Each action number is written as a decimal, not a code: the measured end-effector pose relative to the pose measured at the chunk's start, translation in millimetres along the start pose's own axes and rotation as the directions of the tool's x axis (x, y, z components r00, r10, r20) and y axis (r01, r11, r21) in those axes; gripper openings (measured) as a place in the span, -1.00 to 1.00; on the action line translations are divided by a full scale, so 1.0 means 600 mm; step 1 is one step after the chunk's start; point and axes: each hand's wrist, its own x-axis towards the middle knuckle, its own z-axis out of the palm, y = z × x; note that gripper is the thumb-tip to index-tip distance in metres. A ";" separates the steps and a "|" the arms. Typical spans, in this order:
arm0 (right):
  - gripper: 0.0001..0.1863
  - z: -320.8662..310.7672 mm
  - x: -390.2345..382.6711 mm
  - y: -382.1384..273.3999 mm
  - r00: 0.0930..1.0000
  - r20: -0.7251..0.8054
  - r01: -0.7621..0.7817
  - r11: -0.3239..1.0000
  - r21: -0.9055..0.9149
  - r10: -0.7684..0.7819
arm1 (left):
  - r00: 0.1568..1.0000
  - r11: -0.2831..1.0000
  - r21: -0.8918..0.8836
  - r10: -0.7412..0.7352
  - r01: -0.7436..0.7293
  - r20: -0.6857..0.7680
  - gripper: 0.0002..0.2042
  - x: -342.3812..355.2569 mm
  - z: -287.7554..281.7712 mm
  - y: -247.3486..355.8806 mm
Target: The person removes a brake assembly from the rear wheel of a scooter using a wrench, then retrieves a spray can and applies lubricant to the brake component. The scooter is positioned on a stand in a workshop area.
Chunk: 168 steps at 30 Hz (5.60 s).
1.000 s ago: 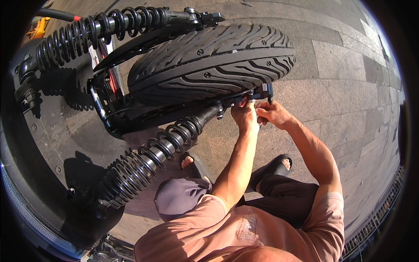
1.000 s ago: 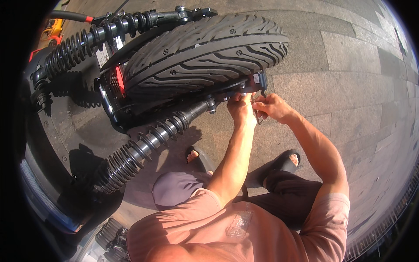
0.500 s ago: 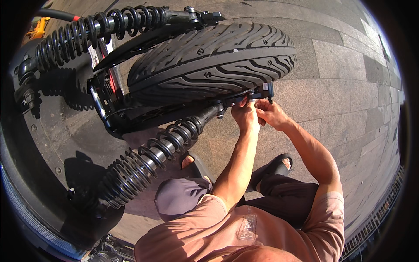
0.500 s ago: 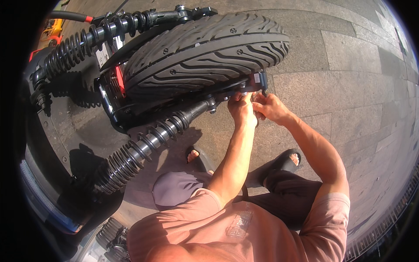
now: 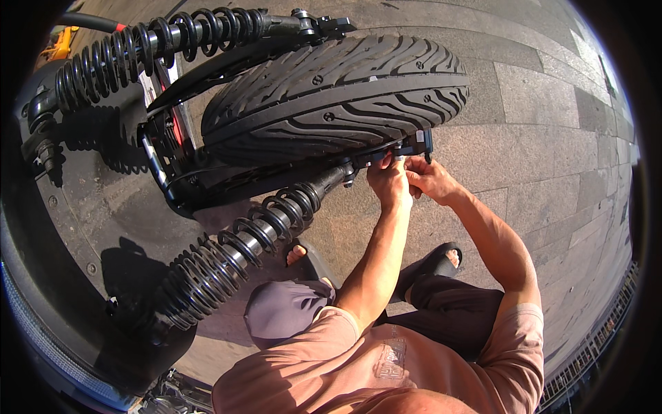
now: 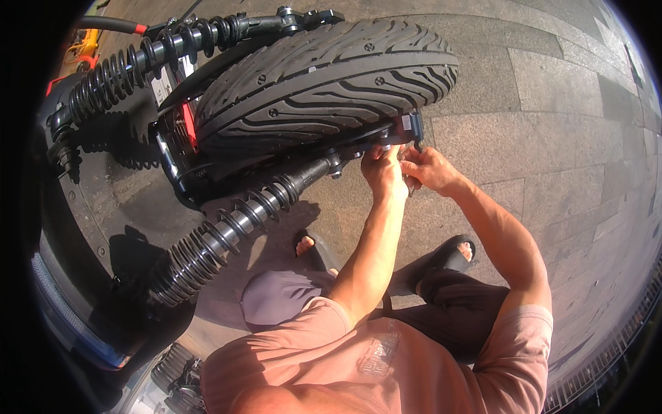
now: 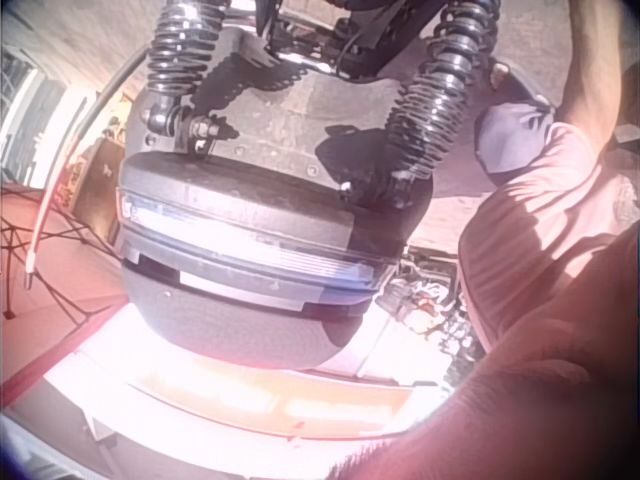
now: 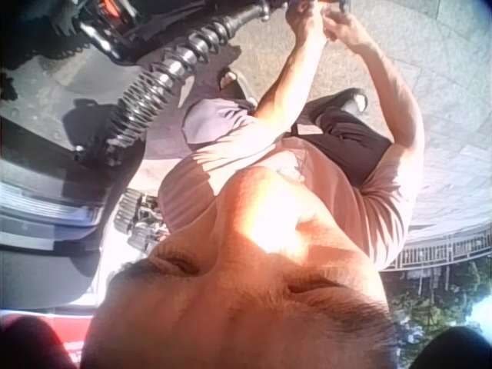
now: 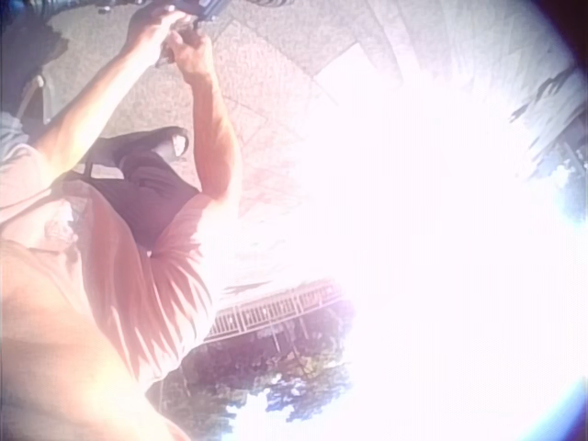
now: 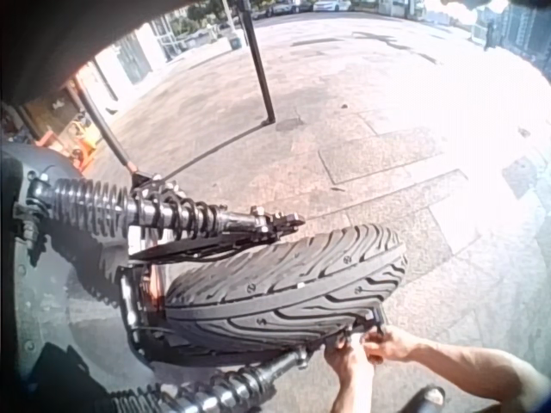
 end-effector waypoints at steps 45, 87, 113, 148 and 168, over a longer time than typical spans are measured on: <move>-0.80 0.006 0.001 0.009 0.998 -0.053 0.039 0.999 0.008 -0.039 | 0.996 0.993 0.086 0.088 -0.085 -0.026 -0.74 -0.013 0.002 0.005; -0.80 0.000 0.007 0.015 0.994 -0.098 0.034 0.998 -0.062 -0.040 | 0.984 0.979 0.106 0.174 -0.176 0.026 -0.82 -0.024 0.019 0.016; -0.75 0.002 0.022 0.042 0.992 -0.094 0.098 0.984 0.150 -0.085 | 0.967 0.958 0.131 0.250 -0.254 0.046 -0.88 -0.005 0.012 -0.007; -0.83 0.002 0.038 0.047 0.950 -0.237 0.184 0.978 -0.096 -0.202 | 0.961 0.904 0.326 0.264 -0.277 0.084 -0.79 -0.006 0.011 -0.013; -0.78 0.003 0.041 0.087 0.946 -0.273 0.154 0.983 -0.099 -0.175 | 0.943 0.851 0.415 0.327 -0.323 0.064 -0.86 -0.013 0.016 0.001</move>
